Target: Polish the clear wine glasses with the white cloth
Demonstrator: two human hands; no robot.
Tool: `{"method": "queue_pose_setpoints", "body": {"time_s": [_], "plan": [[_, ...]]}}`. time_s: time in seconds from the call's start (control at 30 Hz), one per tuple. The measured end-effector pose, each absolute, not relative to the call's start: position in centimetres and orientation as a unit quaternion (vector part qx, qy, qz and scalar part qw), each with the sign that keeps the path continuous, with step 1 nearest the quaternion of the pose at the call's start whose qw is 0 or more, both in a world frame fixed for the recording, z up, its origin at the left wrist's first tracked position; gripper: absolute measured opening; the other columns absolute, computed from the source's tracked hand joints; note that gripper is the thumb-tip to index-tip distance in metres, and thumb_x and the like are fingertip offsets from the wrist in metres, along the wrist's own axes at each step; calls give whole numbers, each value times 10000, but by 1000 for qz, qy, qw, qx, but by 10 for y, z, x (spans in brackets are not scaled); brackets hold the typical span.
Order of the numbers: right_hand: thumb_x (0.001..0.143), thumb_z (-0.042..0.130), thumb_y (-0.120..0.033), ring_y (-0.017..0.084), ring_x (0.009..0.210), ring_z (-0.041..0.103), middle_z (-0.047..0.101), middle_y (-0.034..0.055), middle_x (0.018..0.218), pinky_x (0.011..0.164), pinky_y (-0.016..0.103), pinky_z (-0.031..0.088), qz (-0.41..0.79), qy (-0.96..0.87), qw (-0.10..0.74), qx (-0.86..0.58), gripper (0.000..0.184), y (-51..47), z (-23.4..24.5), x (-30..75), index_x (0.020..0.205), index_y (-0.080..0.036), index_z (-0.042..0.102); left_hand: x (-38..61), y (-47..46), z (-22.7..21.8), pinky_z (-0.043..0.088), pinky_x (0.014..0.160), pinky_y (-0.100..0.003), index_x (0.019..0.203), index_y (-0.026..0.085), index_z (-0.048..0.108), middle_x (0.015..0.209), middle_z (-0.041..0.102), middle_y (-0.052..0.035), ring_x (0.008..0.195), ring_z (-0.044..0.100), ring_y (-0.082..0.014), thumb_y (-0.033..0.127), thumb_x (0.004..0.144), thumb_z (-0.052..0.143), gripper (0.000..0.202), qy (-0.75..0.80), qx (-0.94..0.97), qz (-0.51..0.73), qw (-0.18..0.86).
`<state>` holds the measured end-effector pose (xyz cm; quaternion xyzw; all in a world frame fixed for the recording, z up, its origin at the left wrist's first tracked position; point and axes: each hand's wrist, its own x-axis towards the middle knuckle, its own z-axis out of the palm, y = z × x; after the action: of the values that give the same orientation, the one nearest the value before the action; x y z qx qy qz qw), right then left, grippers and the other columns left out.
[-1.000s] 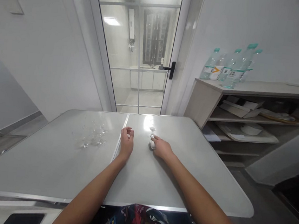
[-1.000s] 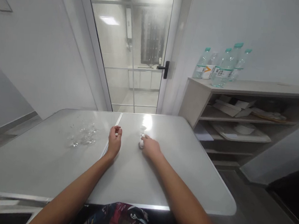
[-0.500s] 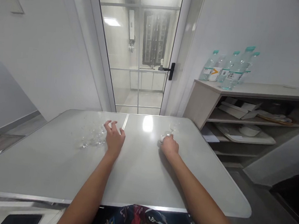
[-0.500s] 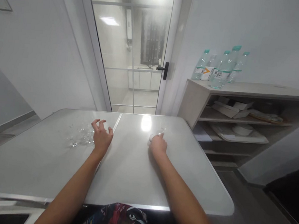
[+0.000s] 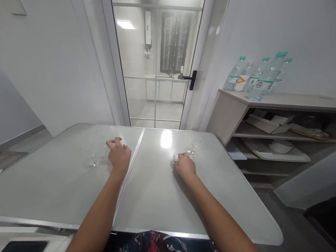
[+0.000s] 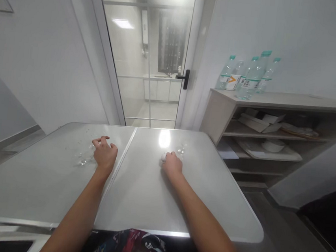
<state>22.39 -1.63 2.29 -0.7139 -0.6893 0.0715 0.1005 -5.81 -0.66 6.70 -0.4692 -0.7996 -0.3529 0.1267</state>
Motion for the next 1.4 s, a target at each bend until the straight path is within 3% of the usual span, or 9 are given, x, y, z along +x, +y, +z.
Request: {"method": "queue_pose_setpoints", "body": {"time_s": [0.27,0.6,0.8,0.9,1.03,1.13,1.23,1.3,1.4], "plan": [[793,644,-163,234,907,692,677,115,1116,666,275,392,80,-705,102,-697,236,-16,17,222,1025,-177,683,-66,-6,65,468,571,-323,1309,202,495,1300,389,-156,670,640,-172,224,845,630,483,-810,-447,-360,119],[752,606,-94,252,866,693,683,143,1069,691,298,434,77,-703,120,-697,262,-20,19,222,989,-163,694,-59,-5,62,341,532,-276,1079,205,623,1137,486,-105,572,535,-121,29,857,487,315,-763,-509,-384,103],[717,574,-56,258,1254,587,586,94,1415,1036,360,453,187,-747,387,-506,675,-20,16,212,1365,-242,575,-33,-8,57,419,640,-264,1034,216,557,1045,528,-67,766,567,-154,44,929,437,235,-507,-701,-501,27],[823,618,-188,244,1353,513,543,75,1481,1127,397,394,271,-729,471,-416,687,-23,15,204,1487,-273,466,-20,-12,49,445,674,-253,1031,221,515,986,523,-43,767,536,-137,103,963,458,147,-370,-769,-514,-88],[833,691,-347,230,1039,655,709,56,1155,948,378,500,346,-701,494,-382,547,-24,11,197,1361,-241,592,-3,-19,38,412,571,-219,1033,221,495,1010,525,-24,583,417,-63,213,998,495,35,-281,-770,-513,-254],[802,719,-392,196,805,637,714,30,901,797,340,511,384,-638,525,-413,372,-21,5,193,1111,-188,683,7,-21,32,450,555,-216,1166,252,478,1112,556,-33,583,493,-49,294,963,601,241,-304,-706,-553,-321],[780,746,-439,164,670,581,697,17,802,686,306,489,459,-586,533,-403,381,-21,5,188,1046,-176,673,14,-19,28,565,737,-284,1331,272,441,1310,567,-94,888,685,-145,377,885,722,537,-353,-643,-577,-359],[769,769,-453,148,620,545,682,4,750,645,288,471,497,-582,515,-387,365,-25,8,184,996,-181,679,17,-17,26,571,876,-348,1318,232,498,1358,591,-138,1129,674,-238,439,876,725,538,-353,-638,-546,-412],[757,792,-469,148,584,531,639,-16,667,625,282,463,553,-566,483,-375,360,-36,18,181,958,-190,684,18,-15,23,563,925,-392,1252,181,557,1273,672,-176,1185,667,-290,526,909,657,497,-342,-626,-513,-477]]}}
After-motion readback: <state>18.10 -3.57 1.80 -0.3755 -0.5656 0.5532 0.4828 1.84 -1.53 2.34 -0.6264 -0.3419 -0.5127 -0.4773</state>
